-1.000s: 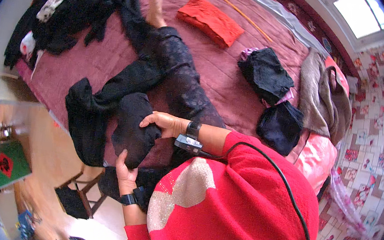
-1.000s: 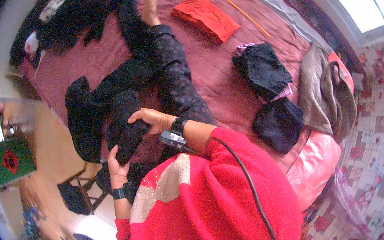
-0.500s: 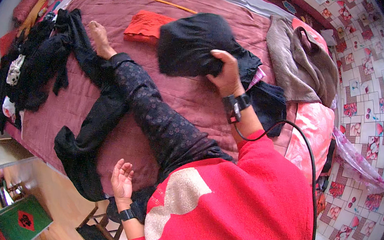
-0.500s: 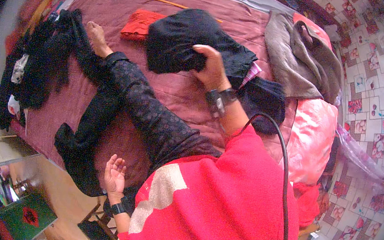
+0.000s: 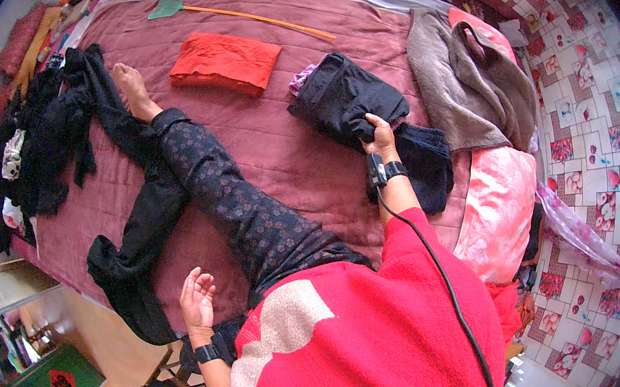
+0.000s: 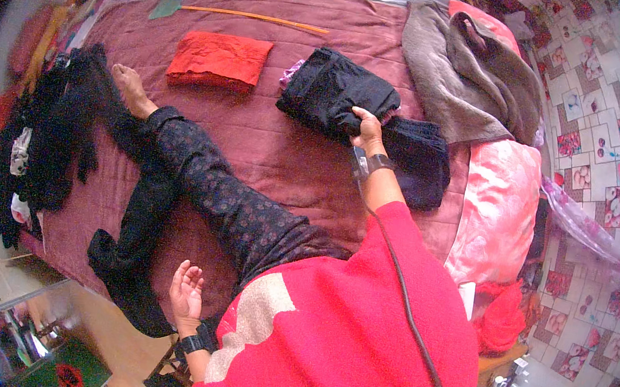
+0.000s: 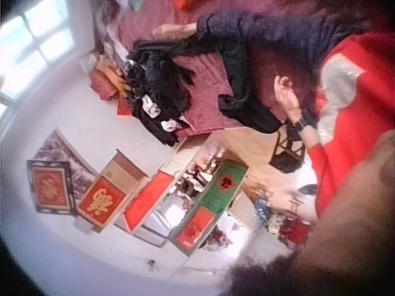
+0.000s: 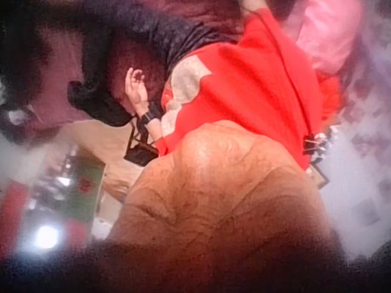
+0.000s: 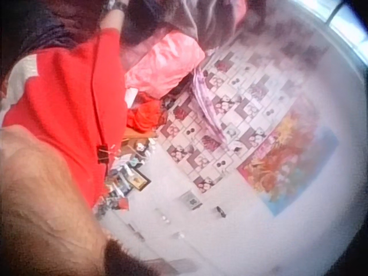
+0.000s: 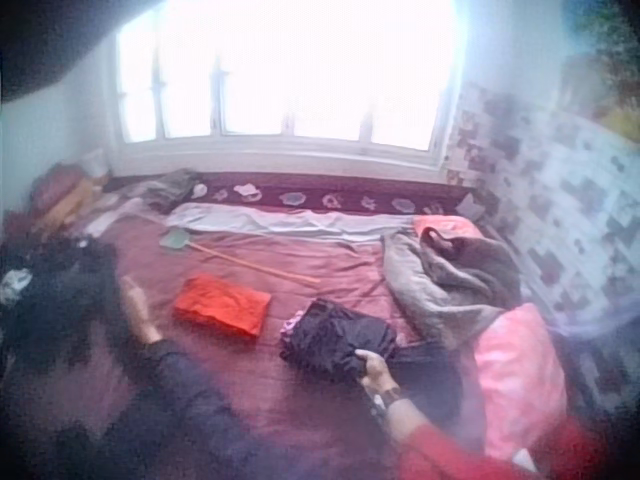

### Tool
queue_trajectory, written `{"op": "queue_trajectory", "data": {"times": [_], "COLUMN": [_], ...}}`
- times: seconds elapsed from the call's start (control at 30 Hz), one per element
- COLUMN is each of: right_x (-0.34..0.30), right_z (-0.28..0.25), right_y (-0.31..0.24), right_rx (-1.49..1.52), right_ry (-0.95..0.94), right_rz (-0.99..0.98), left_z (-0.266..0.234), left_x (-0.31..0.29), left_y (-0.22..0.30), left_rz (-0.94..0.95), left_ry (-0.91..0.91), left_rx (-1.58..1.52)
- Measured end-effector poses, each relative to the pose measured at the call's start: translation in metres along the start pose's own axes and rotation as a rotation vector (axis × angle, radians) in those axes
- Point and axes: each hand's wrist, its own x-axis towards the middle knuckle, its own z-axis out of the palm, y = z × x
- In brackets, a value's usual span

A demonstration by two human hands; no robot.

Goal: The person lies on a bed and folds several black garments by hand. They smooth and align each item, fold it into a compact rectangle, and place it on the bed. The process repeats for multiple pieces of clothing.

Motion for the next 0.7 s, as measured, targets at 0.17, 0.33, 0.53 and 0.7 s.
{"op": "queue_trajectory", "data": {"times": [0.17,0.33,0.53,0.7], "right_x": [0.000,-0.021,-0.030,0.011], "right_z": [0.000,-0.001,0.041,0.083], "right_y": [0.004,-0.007,-0.038,0.001], "right_rx": [-0.001,-0.562,-1.512,-2.068], "right_ry": [0.184,0.493,0.623,0.429], "right_rz": [-0.020,-0.486,-1.124,-1.088], "left_z": [-0.003,-0.011,-0.017,-0.016], "left_x": [-0.001,-0.008,-0.009,-0.006], "left_y": [-0.002,-0.006,-0.010,-0.006], "left_rz": [-0.055,-0.002,-0.052,-0.090], "left_ry": [0.089,0.038,0.132,0.224], "left_rx": [0.044,0.035,0.036,0.126]}}
